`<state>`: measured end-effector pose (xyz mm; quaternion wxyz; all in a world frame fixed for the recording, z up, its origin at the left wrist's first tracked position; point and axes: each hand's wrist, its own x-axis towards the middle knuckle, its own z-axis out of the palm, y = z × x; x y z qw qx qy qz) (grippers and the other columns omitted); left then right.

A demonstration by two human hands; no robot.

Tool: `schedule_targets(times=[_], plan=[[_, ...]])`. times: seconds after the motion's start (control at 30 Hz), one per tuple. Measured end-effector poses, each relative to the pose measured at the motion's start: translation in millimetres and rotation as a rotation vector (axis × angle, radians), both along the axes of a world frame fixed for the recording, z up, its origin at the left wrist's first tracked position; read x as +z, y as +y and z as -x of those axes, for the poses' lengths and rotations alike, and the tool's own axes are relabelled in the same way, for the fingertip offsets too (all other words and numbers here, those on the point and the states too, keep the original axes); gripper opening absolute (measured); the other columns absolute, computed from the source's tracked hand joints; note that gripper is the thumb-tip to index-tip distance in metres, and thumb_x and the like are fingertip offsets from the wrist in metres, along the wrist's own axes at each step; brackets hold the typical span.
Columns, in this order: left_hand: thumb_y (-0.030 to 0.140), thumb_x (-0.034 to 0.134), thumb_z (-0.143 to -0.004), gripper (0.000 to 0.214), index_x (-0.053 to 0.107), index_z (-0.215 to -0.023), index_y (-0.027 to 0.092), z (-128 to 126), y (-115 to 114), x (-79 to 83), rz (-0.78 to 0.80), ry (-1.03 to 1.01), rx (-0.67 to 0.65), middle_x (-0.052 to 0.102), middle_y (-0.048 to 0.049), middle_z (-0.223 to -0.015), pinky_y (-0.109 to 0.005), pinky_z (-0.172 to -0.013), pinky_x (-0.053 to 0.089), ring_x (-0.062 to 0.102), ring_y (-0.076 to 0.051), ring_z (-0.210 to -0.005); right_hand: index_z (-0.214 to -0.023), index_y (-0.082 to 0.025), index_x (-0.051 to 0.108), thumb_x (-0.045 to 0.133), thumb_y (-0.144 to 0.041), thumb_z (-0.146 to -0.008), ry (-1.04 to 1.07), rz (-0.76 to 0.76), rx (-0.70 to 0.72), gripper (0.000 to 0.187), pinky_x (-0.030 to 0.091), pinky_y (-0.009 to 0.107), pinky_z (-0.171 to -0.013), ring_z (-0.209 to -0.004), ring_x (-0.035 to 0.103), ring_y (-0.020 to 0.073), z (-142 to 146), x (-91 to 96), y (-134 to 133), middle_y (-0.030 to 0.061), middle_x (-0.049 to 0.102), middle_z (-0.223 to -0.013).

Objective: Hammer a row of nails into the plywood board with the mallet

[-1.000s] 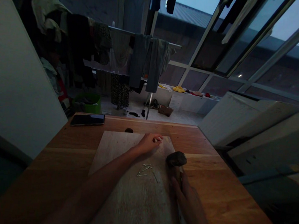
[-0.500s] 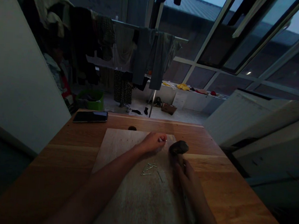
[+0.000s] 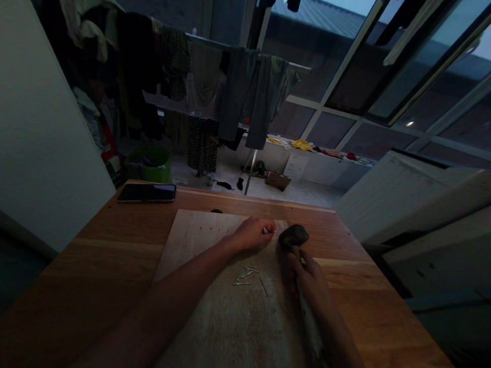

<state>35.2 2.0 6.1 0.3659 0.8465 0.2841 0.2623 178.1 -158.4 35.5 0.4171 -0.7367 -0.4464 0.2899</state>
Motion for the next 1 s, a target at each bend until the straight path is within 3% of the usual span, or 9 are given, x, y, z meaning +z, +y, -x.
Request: schedule_targets(times=[0.23, 0.43, 1.0], plan=[[0.015, 0.065, -0.084, 0.016, 0.078, -0.093, 0.018, -0.9, -0.1, 2.7, -0.070, 0.046, 0.009, 0.078, -0.0053, -0.095, -0.030, -0.088, 0.051, 0.069, -0.021, -0.089, -0.079, -0.023, 0.051, 0.067, -0.053, -0.071, 0.392, -0.066, -0.099, 0.034, 0.033, 0.023, -0.037, -0.036, 0.049, 0.0107, 0.2, 4.8, 32.1, -0.0081, 0.052, -0.053], [0.015, 0.065, -0.086, 0.018, 0.080, -0.094, 0.017, -3.4, -0.9, 4.6, -0.104, 0.088, 0.028, 0.077, -0.0060, -0.098, -0.029, -0.086, 0.051, 0.069, -0.020, -0.088, -0.079, -0.022, 0.057, 0.078, -0.054, -0.060, 0.597, -0.133, -0.105, 0.042, 0.035, 0.022, -0.034, -0.036, 0.049, 0.0099, 4.5, 4.5, 29.6, -0.0077, 0.055, -0.054], [0.019, 0.068, -0.088, 0.018, 0.082, -0.098, 0.018, -4.2, 3.6, -2.1, -0.054, 0.091, 0.036, 0.077, -0.0039, -0.095, -0.027, -0.085, 0.051, 0.068, -0.017, -0.084, -0.074, -0.021, 0.061, 0.085, -0.073, -0.059, 0.485, -0.184, -0.023, 0.059, 0.036, 0.023, -0.030, -0.032, 0.049, 0.0119, 22.3, 17.8, 13.0, -0.0053, 0.055, -0.050]])
